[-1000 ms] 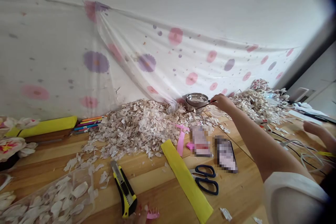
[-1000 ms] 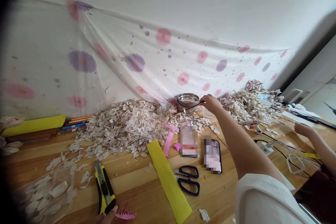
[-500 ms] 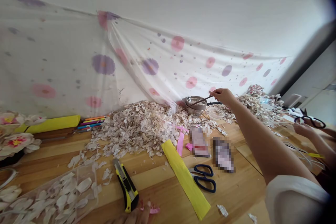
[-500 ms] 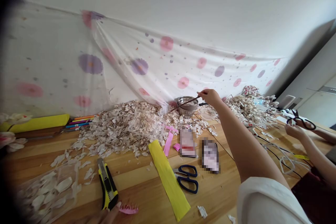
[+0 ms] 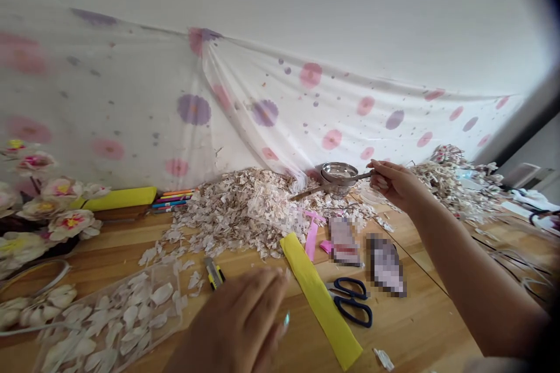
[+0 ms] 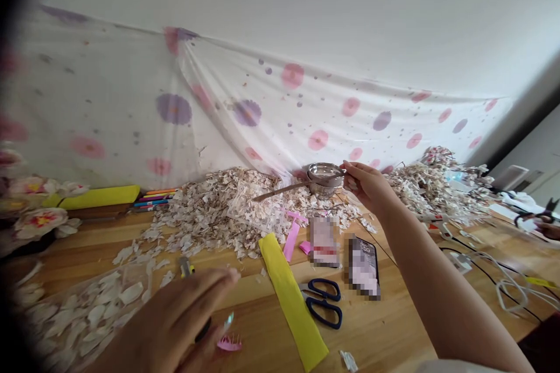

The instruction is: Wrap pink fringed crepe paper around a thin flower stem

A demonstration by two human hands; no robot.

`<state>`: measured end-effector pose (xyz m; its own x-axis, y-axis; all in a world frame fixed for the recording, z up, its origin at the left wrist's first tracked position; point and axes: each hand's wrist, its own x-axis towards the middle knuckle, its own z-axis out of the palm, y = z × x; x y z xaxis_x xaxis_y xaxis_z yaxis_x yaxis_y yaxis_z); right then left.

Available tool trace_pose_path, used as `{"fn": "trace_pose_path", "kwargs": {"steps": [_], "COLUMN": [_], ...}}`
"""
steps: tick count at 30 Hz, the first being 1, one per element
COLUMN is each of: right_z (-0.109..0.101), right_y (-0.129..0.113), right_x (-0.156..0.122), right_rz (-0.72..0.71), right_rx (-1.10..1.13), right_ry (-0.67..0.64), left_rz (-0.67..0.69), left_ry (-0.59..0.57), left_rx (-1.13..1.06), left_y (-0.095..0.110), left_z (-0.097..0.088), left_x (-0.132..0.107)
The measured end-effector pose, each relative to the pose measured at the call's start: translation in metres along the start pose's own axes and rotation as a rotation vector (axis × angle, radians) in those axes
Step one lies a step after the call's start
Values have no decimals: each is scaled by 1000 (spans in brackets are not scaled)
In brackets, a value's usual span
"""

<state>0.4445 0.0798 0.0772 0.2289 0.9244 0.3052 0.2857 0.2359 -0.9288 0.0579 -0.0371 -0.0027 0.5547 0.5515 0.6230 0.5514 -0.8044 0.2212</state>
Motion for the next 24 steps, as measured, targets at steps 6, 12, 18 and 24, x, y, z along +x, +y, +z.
{"fn": "trace_pose_path", "kwargs": {"steps": [6,12,18,24], "right_z": [54,94,94,37], "right_y": [-1,25,57,121], "right_x": [-64,-103,-96,-20], "right_rz": [147,413,412,379], "right_rx": [290,439,144,-417], "right_ry": [-143,-323,-589,-192], "left_rz": [-458,-597,-728,-846], "left_ry": [43,260,482,612], "left_rx": [-272,-918,-706,-604], "left_y": [-20,-14,-22,-32], "left_z": [6,7,-2,-4], "left_x": [14,20,19,10]}}
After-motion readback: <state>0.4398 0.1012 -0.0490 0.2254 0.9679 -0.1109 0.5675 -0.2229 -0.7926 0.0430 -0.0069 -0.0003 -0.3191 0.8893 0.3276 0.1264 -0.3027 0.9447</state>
